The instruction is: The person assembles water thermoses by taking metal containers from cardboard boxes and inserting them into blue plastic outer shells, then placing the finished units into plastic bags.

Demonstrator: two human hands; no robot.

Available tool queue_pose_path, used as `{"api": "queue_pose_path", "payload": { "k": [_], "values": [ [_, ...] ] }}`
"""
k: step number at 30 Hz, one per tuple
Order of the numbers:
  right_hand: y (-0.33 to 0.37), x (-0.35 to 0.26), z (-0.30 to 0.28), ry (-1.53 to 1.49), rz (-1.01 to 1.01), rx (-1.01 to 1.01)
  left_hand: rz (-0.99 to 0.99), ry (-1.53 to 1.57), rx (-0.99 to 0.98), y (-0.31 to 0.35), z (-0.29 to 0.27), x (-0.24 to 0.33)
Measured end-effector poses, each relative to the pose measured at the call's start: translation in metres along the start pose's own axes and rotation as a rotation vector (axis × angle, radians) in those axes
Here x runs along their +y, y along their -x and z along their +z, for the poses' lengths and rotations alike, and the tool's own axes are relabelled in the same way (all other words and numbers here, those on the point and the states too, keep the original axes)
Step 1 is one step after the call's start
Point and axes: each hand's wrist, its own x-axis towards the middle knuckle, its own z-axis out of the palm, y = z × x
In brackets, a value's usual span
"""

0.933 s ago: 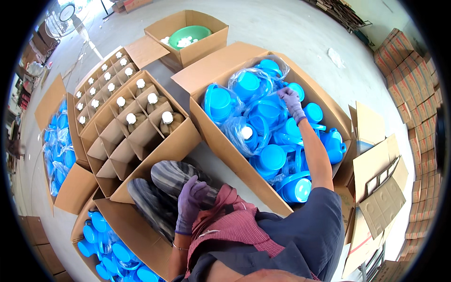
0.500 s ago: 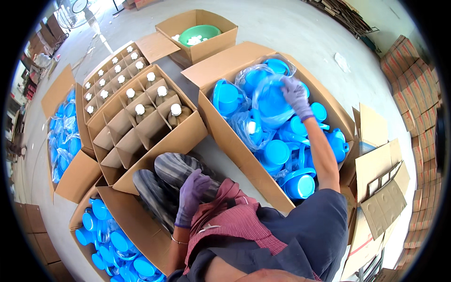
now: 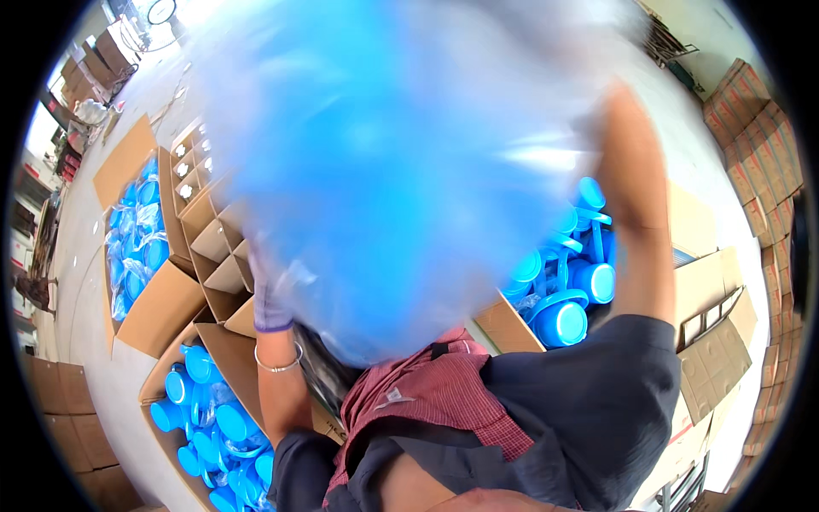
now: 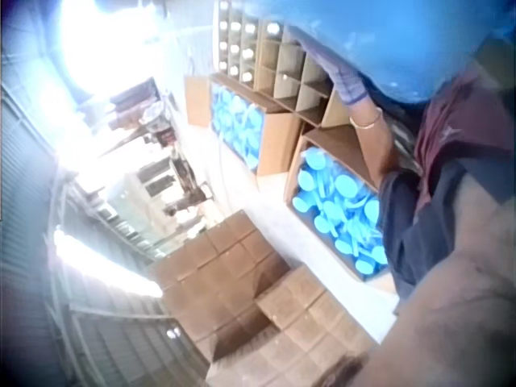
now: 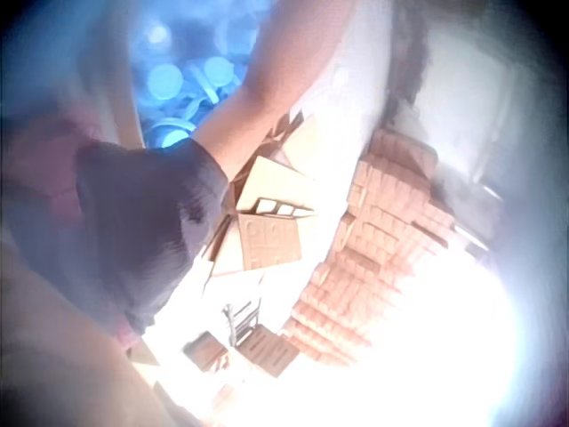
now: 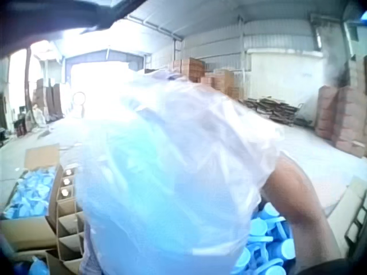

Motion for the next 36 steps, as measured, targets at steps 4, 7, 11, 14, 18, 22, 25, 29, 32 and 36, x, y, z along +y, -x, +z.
{"api": "queue_pose_path", "payload": {
  "k": [4, 7, 11, 14, 18, 22, 25, 29, 32, 36],
  "values": [
    [-0.023, 0.039, 0.202, 0.374, -0.428, 0.204, -0.276, -0.088, 0.213, 0.107, -0.054, -0.02],
    [0.015, 0.013, 0.227, -0.063, -0.031, -0.38, -0.498, -0.011, 0.226, 0.189, -0.045, -0.054],
    [0.001, 0.028, 0.223, -0.593, 0.459, -0.909, -0.747, 0.063, 0.099, 0.297, -0.006, -0.049],
    [0.007, 0.042, 0.233, -0.797, 0.421, -0.771, -0.7, -0.196, -0.194, 0.311, -0.003, 0.002],
    [0.007, 0.003, 0.236, -0.718, 0.138, -0.806, -0.992, 0.175, -0.093, 0.252, -0.113, 0.006],
    [0.011, 0.005, 0.26, -0.838, 0.195, -0.642, -0.525, 0.519, 0.43, 0.111, -0.133, -0.031],
    [0.017, 0.018, 0.295, -0.719, 0.493, -0.393, -0.607, 0.37, 0.218, 0.033, -0.1, -0.027],
    [0.04, 0.038, 0.358, -0.754, 0.556, -0.124, -0.203, -0.287, 0.423, 0.012, -0.052, -0.028],
    [0.032, 0.057, 0.342, -1.704, 0.827, 0.083, 0.009, -0.39, 0.325, 0.015, -0.055, -0.031],
    [0.123, 0.091, 0.312, -0.925, 0.767, 0.607, -0.315, -0.141, 0.162, 0.028, -0.068, -0.016]
  ]
}}
